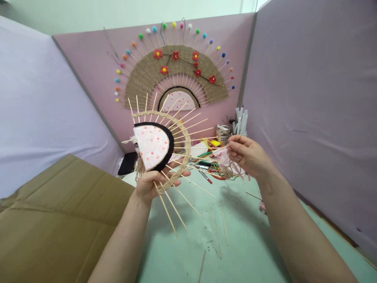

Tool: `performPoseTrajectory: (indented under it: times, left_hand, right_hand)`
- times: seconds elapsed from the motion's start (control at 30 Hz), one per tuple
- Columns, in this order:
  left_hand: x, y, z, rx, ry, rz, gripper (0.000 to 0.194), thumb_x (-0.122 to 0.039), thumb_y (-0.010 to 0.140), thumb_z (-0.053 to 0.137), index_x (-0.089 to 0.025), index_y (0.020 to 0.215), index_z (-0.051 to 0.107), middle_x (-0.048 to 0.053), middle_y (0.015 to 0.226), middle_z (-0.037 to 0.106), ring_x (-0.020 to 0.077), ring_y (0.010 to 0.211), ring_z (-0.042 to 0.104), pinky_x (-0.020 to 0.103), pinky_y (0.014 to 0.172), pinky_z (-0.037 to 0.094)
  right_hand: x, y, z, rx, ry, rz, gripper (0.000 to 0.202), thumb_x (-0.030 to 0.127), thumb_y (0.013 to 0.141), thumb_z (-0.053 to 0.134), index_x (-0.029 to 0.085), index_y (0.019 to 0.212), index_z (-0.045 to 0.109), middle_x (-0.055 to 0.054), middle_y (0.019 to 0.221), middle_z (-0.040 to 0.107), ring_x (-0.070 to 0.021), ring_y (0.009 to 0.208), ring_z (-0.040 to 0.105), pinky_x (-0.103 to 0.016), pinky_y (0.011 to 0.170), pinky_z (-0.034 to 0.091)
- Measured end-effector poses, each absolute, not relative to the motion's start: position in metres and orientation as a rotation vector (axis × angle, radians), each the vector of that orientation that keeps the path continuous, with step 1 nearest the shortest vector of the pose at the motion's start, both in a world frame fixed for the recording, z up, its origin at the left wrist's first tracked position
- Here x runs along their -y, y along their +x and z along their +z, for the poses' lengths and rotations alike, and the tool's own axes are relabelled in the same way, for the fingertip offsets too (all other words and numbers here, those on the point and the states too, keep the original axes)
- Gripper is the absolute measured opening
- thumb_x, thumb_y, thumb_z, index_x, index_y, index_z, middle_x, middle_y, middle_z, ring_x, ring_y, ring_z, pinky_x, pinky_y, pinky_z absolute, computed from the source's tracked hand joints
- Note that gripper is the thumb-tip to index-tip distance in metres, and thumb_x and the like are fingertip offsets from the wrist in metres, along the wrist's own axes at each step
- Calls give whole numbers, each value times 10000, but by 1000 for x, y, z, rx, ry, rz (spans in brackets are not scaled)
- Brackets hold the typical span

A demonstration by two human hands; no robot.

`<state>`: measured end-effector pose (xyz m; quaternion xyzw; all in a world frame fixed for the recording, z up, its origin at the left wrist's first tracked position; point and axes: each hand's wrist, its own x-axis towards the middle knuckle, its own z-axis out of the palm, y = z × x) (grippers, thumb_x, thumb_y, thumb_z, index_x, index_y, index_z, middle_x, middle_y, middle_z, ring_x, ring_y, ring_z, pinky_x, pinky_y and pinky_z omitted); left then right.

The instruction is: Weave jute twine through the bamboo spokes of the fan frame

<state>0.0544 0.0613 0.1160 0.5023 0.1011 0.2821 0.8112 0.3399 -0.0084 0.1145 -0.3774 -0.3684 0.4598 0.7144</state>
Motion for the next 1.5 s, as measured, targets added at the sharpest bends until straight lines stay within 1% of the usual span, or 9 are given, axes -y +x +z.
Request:
performPoseTrajectory:
  times: [0.13, 0.23, 0.37, 0.7, 0.9, 1.0, 1.17, 1.37, 1.5]
  left_hand:
    - [-61, 53, 114, -184, 1087, 543, 605, -43, 578, 467, -154, 1138, 665, 101, 1120, 687, 291, 974, 671, 273, 641, 603]
    - [-61, 50, 116, -165, 1079, 547, 784, -50, 562, 470, -215, 1327, 524, 95, 1177, 667, 283, 898, 695, 296, 610, 605]
    - [-62, 47, 115, -119, 1055, 501, 923, -68, 559, 485, -247, 1452, 332, 130, 1313, 580, 323, 974, 670, 298, 583, 603]
    - [-49, 60, 103, 188, 1006, 174, 746, -102, 668, 542, -254, 1388, 418, 110, 1361, 536, 328, 1024, 644, 295, 591, 591]
    - [-62, 51, 107, 213, 1040, 35, 659, -308, 710, 620, -119, 1325, 477, 177, 1333, 526, 271, 947, 656, 248, 565, 567]
    - [-65, 49, 112, 209, 1003, 97, 776, -432, 674, 645, -133, 1357, 427, 195, 1352, 487, 229, 872, 653, 205, 495, 536]
    - [-61, 50, 110, 238, 917, 277, 961, -583, 639, 614, -215, 1446, 245, 241, 1348, 466, 196, 716, 640, 164, 334, 408]
    - [-67, 45, 107, 188, 942, 330, 950, -641, 640, 607, -212, 1423, 280, 250, 1340, 474, 184, 671, 629, 153, 299, 354]
    - [-73, 42, 104, 152, 948, 361, 924, -627, 635, 616, -220, 1404, 307, 239, 1317, 501, 189, 670, 623, 156, 305, 343]
  right_hand:
    - [7, 341, 114, 789, -794, 1007, 220, 208, 622, 802, 193, 774, 643, 28, 658, 620, -55, 545, 502, -147, 465, 415]
    - [5, 337, 113, 768, -817, 1026, 241, 204, 600, 817, 191, 760, 636, 36, 654, 624, -55, 561, 526, -151, 504, 447]
    - [1, 327, 111, 772, -848, 1027, 283, 227, 565, 836, 193, 750, 624, 45, 646, 615, -67, 567, 546, -179, 533, 466]
    - [-14, 293, 94, 797, -830, 759, 259, 282, 626, 790, 210, 767, 585, 45, 667, 619, -88, 554, 537, -210, 501, 407]
    - [-6, 290, 102, 839, -842, 732, 254, 273, 639, 775, 208, 783, 575, 54, 658, 598, -67, 519, 486, -197, 484, 379]
    - [-5, 293, 102, 836, -858, 731, 263, 274, 641, 776, 204, 806, 583, 36, 705, 614, -80, 568, 520, -200, 499, 386]
    - [-4, 298, 98, 956, -896, 713, 183, 296, 715, 729, 204, 788, 588, 55, 616, 552, -64, 484, 429, -196, 444, 311]
    - [3, 311, 105, 1137, -1005, 673, 225, 316, 669, 770, 199, 778, 613, 12, 748, 620, -128, 678, 578, -258, 621, 452]
    - [7, 316, 111, 1216, -1080, 582, 228, 337, 673, 763, 192, 782, 625, 0, 729, 618, -139, 653, 565, -274, 594, 437]
